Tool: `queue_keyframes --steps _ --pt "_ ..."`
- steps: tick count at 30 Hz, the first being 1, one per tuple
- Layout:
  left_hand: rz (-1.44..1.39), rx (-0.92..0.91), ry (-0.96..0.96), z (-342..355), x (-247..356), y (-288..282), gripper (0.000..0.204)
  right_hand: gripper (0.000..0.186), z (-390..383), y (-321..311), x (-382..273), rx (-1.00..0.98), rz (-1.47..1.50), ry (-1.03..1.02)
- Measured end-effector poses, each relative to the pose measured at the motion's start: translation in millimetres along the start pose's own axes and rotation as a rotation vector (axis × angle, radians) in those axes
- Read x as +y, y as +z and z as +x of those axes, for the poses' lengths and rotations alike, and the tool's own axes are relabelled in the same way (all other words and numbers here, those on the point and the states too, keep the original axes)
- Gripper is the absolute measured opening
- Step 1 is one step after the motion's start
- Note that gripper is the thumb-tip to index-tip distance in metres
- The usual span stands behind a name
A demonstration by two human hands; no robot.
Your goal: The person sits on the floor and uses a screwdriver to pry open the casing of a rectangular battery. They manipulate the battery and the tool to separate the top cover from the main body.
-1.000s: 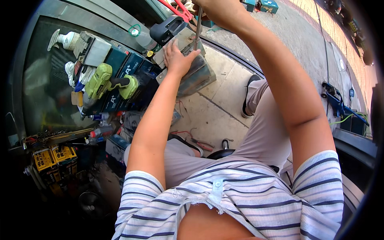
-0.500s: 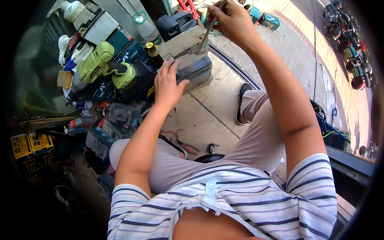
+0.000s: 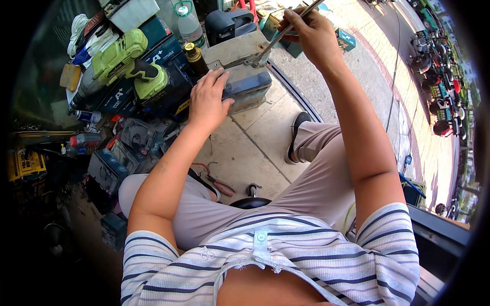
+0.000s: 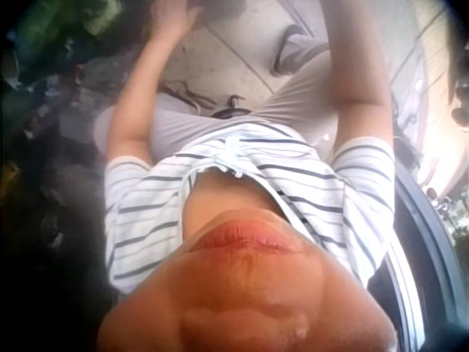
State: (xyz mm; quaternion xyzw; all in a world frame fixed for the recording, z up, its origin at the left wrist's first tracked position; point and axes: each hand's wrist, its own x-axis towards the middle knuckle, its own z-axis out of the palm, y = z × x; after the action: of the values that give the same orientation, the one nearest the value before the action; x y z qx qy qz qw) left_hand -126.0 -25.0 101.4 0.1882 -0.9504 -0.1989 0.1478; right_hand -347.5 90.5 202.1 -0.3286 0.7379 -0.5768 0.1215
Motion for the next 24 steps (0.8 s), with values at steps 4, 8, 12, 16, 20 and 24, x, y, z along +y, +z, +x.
queue_keyframes --steps 4,8,12,16,20,24 --pt "0.008 -0.014 -0.011 1 3 -2 0.065 0.031 -2 1 -2 -0.009 0.004 -0.005" --pt "0.007 -0.014 -0.011 1 2 -2 0.064 0.031 -3 1 -4 -0.019 -0.035 -0.011" --pt "0.010 -0.015 -0.014 1 3 -2 0.064 0.031 -3 1 -3 -0.033 -0.043 -0.020" --pt "0.008 -0.004 -0.009 1 4 0 0.065 0.030 -1 3 -2 -0.046 -0.043 -0.050" --pt "0.006 0.006 -0.009 0 3 0 0.065 0.029 -2 7 -8 -0.053 -0.150 -0.098" --pt "0.000 0.008 -0.003 0 3 0 0.065 0.029 -1 12 -13 -0.075 -0.259 -0.143"
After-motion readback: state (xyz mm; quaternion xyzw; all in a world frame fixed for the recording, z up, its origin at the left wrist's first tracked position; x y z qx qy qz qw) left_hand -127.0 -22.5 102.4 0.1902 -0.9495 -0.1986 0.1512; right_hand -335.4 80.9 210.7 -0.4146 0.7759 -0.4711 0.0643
